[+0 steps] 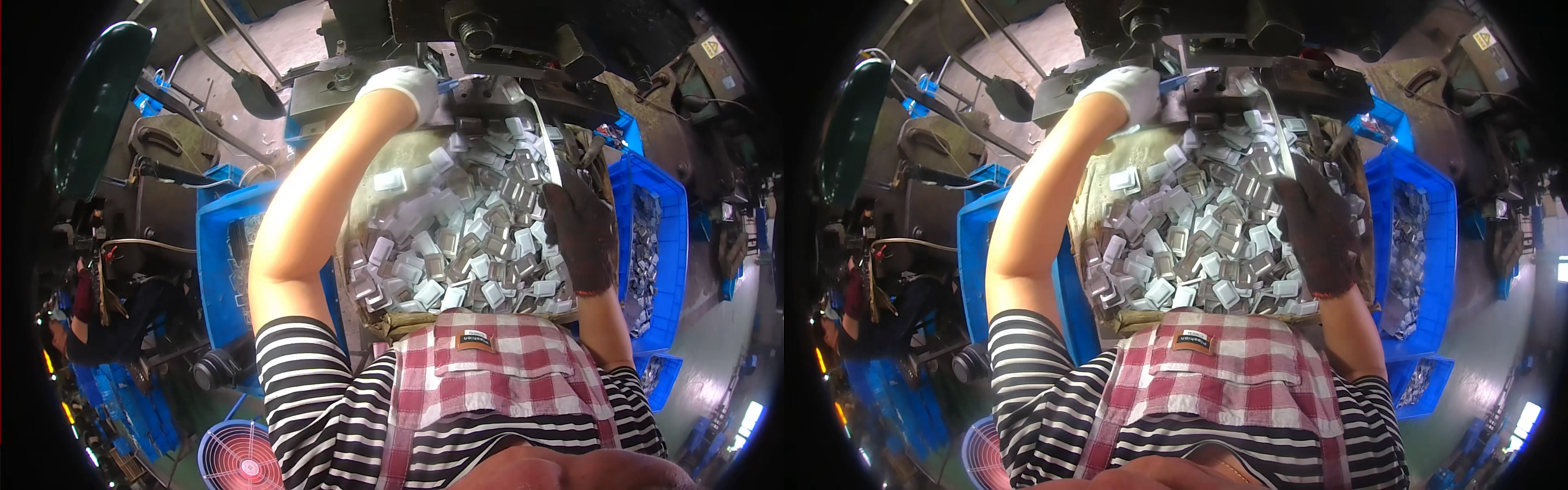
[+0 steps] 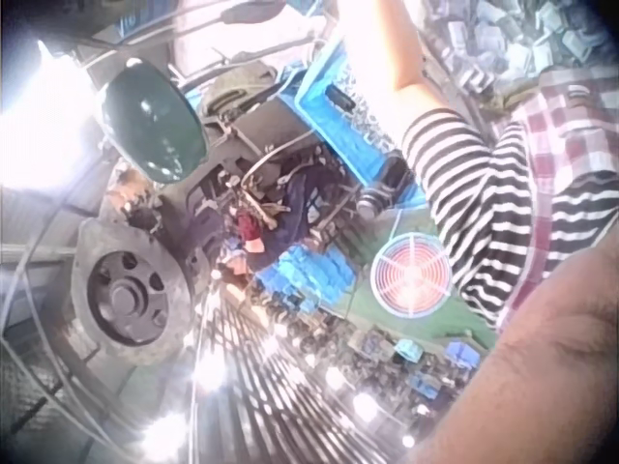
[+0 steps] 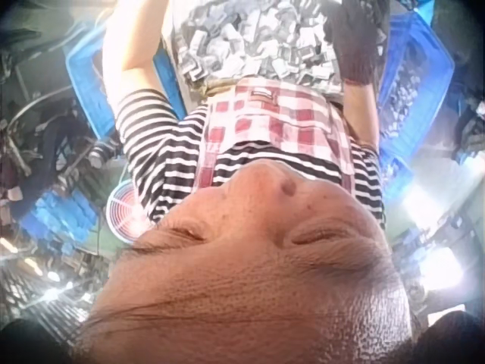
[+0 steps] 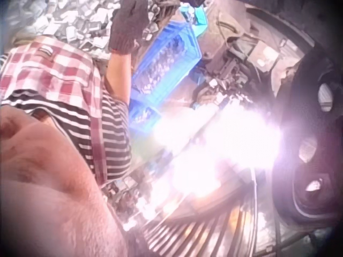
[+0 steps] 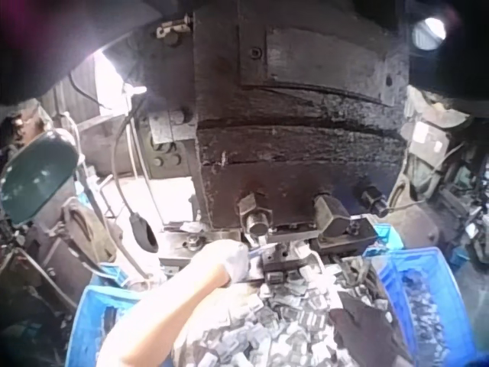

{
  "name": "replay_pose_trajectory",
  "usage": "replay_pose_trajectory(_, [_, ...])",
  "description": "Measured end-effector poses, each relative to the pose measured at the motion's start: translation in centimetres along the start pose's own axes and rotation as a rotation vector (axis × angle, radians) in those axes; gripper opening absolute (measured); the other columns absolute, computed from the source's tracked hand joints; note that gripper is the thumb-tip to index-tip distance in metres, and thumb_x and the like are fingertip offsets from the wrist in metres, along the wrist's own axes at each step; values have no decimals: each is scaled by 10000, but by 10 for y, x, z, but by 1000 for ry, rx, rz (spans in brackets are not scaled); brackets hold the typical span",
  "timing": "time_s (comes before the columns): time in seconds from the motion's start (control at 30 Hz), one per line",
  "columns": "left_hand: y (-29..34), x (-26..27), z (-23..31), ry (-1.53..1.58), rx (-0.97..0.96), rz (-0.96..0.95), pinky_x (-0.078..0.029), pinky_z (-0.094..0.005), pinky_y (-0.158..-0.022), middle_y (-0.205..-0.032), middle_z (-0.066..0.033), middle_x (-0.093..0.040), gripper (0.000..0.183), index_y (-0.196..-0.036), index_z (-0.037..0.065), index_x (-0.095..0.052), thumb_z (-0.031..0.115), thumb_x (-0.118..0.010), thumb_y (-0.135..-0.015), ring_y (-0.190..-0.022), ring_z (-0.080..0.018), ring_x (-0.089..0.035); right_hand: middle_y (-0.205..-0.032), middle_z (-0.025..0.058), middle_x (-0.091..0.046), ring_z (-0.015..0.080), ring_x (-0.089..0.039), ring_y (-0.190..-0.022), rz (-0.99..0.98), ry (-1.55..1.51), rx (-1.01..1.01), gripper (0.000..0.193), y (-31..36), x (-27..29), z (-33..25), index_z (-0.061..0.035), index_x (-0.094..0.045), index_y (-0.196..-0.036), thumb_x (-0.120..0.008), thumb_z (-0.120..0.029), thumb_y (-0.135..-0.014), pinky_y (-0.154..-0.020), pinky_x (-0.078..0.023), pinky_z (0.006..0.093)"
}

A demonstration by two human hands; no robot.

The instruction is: Sorting small metal parts from a pile on a work surface into various bins using a metal scriber tool.

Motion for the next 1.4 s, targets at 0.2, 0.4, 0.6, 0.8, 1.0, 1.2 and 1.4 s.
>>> replay_pose_trajectory(0.2, [-15, -20, -33, 137, 84, 418, -538, -434, -861, -967, -250, -699, 256, -1039, -33, -661, 167, -568, -909, -932, -396, -686, -697, 0, -539, 64, -488, -600, 24, -138, 136, 317, -30, -19, -13, -76, -640, -1231, -628, -247, -965, -548, -435, 289])
replay_pose_trajectory(0.4, [46, -71, -39, 264, -145, 217, -526, -461, -855, -966, -229, -681, 399, -1126, 40, -658, 204, -766, -779, -937, -408, -670, -852, 163, -688, 299, -685, -739, 85, 133, 303, 329, -54, -32, -1, -98, -633, -1225, -646, -256, -936, -693, -526, 398])
replay_pose_trajectory(0.6, [68, -99, -36, 78, -109, 167, -513, -461, -877, -1003, -202, -658, 359, -1114, 54, -648, 155, -725, -778, -1013, -387, -634, -950, 202, -699, 377, -690, -862, 198, 163, 337, 360, -42, -18, 0, -92, -624, -1223, -669, -289, -924, -740, -527, 434])
replay_pose_trajectory(0.8, [66, -119, -64, 204, 48, 451, -532, -459, -784, -900, -189, -682, 300, -1075, 54, -651, 174, -704, -805, -862, -374, -674, -709, 72, -623, 122, -552, -579, 59, 31, 63, 388, 4, 4, -13, -39, -616, -1282, -650, -238, -951, -559, -464, 299])
replay_pose_trajectory(1.0, [73, -96, -98, 624, 279, 661, -558, -363, -791, -927, -180, -727, 324, -1079, 25, -670, 228, -730, -835, -850, -301, -719, -743, -17, -640, 34, -527, -563, -269, -236, -133, 401, 38, -31, -3, -40, -617, -1317, -677, -176, -944, -495, -444, 228])
replay_pose_trajectory(1.2, [82, -104, -76, 1415, 234, 430, -491, -250, -651, -846, -29, -688, 360, -1036, 48, -666, 272, -821, -799, -717, -113, -622, -834, 6, -659, 44, -569, -644, -486, -294, -144, 450, 51, -57, -15, -22, -567, -1369, -658, -199, -965, -582, -493, 231])
replay_pose_trajectory(1.4, [77, -110, -71, 1253, 254, 336, -515, -259, -626, -827, -54, -695, 361, -1028, 18, -654, 258, -817, -813, -676, -112, -639, -845, 21, -669, 54, -573, -625, -506, -223, -68, 455, 52, -59, -16, -13, -564, -1367, -656, -201, -963, -582, -502, 248])
Point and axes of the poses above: each hand's wrist, its own y-axis away from the middle knuckle, its own x-axis out of the back of the hand, z = x × y, the point moved 7 cm from there along -y, towards the middle knuckle
